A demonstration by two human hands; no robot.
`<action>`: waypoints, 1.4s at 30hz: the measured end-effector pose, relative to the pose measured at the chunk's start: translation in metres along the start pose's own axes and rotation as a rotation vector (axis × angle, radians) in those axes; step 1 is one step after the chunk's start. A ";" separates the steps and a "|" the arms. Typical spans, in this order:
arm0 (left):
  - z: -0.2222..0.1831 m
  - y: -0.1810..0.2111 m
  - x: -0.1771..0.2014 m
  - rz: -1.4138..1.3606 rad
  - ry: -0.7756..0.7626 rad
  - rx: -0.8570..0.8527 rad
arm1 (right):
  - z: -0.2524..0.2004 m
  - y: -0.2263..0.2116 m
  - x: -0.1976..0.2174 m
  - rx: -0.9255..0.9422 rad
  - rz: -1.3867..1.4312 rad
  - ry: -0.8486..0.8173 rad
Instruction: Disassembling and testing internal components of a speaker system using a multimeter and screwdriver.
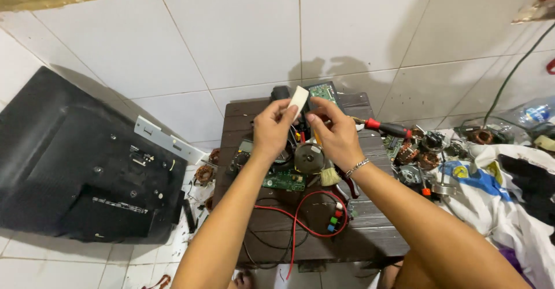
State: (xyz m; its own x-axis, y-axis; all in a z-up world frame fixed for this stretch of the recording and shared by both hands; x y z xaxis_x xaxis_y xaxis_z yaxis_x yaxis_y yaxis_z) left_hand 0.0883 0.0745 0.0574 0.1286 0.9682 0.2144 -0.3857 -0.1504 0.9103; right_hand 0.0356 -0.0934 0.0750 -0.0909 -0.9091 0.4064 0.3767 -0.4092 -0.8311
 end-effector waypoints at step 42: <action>-0.018 0.034 -0.023 0.321 -0.238 -0.171 | 0.007 0.005 0.020 0.223 -0.174 -0.061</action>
State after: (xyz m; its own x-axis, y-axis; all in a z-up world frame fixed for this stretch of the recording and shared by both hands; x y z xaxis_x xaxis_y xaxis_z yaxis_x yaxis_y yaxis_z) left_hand 0.0557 0.0508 0.0765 0.1769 0.8018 0.5709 -0.5840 -0.3814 0.7166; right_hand 0.0420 -0.1129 0.0820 -0.1190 -0.8179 0.5629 0.5546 -0.5250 -0.6456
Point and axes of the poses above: each hand's wrist, its own z-axis towards the middle knuckle, its own x-axis out of the back of the hand, y = z × x, the point moved 5 cm from there along z, towards the middle knuckle, and after that the axes turned 12 degrees about -y, right-handed, at the moved point
